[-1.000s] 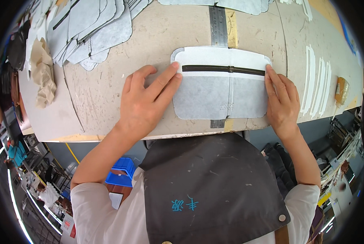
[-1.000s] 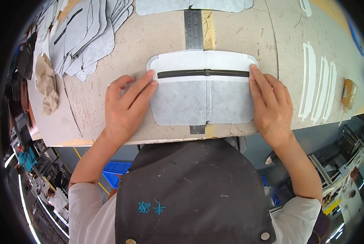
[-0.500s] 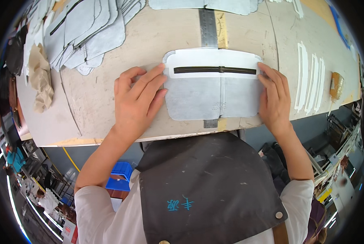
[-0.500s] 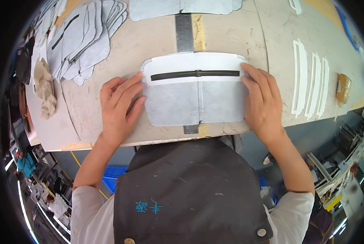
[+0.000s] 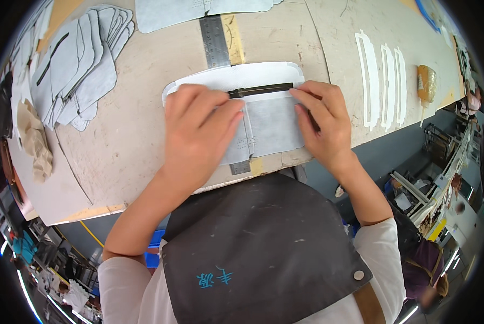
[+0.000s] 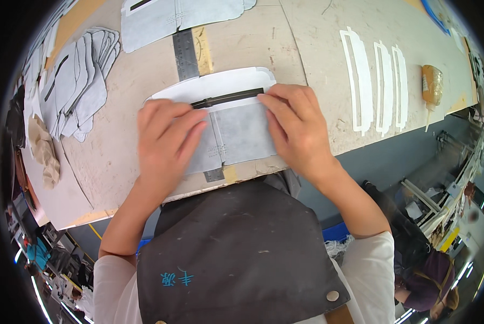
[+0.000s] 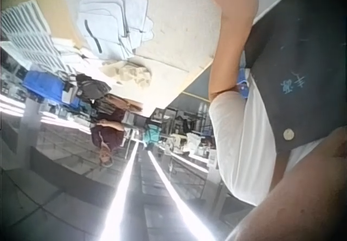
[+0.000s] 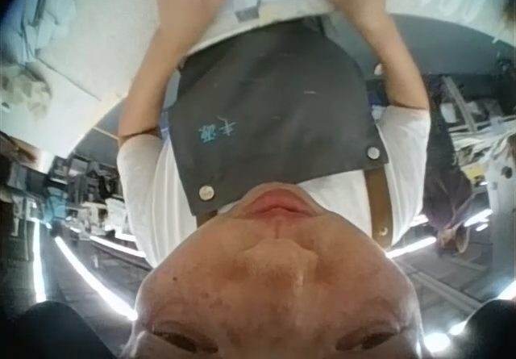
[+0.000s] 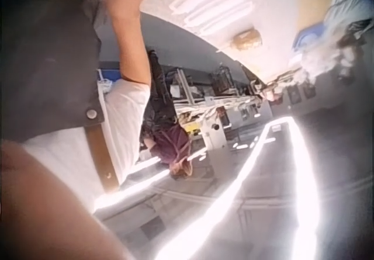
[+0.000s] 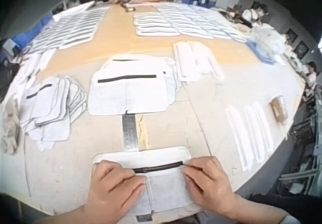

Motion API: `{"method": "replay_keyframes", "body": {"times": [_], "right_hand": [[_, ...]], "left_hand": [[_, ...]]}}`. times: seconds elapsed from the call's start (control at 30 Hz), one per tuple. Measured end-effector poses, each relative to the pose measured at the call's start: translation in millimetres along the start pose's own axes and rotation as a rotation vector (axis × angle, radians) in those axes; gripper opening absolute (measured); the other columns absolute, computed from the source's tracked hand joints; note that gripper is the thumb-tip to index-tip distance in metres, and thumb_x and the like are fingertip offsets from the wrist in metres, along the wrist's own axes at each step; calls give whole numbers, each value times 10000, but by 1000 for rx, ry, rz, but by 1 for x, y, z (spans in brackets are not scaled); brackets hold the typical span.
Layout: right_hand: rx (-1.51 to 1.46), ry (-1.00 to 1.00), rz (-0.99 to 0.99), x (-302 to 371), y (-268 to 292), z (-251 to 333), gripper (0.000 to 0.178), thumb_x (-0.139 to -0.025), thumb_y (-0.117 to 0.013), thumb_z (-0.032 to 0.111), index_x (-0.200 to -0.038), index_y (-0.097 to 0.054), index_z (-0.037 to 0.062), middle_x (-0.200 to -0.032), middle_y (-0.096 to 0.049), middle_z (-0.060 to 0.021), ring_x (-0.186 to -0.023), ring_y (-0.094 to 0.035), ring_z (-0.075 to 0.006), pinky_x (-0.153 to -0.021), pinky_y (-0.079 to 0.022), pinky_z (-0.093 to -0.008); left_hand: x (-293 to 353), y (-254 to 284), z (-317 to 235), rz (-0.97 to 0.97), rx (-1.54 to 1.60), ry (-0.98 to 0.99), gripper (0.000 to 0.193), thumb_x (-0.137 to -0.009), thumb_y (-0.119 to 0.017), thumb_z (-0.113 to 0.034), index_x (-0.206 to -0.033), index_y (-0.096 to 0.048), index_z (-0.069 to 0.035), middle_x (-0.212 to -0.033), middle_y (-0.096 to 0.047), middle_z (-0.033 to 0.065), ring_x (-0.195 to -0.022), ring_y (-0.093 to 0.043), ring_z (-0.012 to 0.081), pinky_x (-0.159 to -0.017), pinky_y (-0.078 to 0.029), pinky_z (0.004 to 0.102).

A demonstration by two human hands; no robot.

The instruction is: Assembling components of a leather bag by applying adhesive and aligning reinforcement strips.

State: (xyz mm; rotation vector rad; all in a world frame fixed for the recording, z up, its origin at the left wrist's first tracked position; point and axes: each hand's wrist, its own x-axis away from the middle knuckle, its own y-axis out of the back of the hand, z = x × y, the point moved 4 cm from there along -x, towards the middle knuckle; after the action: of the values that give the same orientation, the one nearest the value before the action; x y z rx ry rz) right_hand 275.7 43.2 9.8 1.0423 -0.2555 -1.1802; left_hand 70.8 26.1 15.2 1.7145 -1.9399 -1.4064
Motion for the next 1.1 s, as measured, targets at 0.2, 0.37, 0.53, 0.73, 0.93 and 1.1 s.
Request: {"method": "replay_keyframes", "body": {"times": [0.2,0.37,0.53,0.73,0.93,1.1], "right_hand": [[5,18,9,7,-7,-2,386,-655,-626,-109,-1027,-660,-14,-1050,-583,-107,-943,-552,-299,-782,-488,-380],[-3,20,-2,8,-8,-3,399,-634,-618,-101,-1021,-661,-13,-1055,-578,-104,-945,-549,-302,-783,-489,-385],[35,70,-2,9,-9,0,415,-605,-620,-83,-1012,-668,-10,-1058,-578,-92,-942,-549,-290,-781,-491,-381],[244,143,37,4,-8,10,331,-661,-615,1,-986,-673,-10,-1059,-579,-83,-931,-553,-270,-773,-494,-372],[141,66,101,-3,-9,6,296,-701,-610,-27,-996,-620,-12,-1063,-576,-111,-930,-557,-295,-771,-491,-371],[32,14,79,-14,-1,17,347,-682,-633,-123,-1011,-597,-18,-1049,-563,-129,-919,-553,-318,-767,-485,-385]], "left_hand": [[-19,-38,-6,-3,43,1,214,-658,-782,-71,-834,-661,-56,-818,-559,31,-802,-506,231,-707,-378,352],[-21,-41,-4,2,44,2,195,-661,-786,-74,-805,-656,-62,-805,-563,25,-793,-504,228,-689,-369,352],[-20,-42,-3,-23,58,-5,184,-662,-788,-73,-790,-656,-63,-798,-569,24,-798,-510,225,-683,-369,349],[-20,-37,-4,-6,43,-7,180,-665,-782,-51,-794,-657,-66,-807,-581,28,-806,-517,229,-703,-385,343],[-2,-5,13,-14,59,137,203,-666,-778,-4,-841,-682,-40,-852,-616,50,-838,-540,233,-717,-444,330],[23,22,32,-13,6,246,209,-681,-777,15,-871,-700,-25,-852,-617,57,-842,-541,214,-676,-461,317]]}}
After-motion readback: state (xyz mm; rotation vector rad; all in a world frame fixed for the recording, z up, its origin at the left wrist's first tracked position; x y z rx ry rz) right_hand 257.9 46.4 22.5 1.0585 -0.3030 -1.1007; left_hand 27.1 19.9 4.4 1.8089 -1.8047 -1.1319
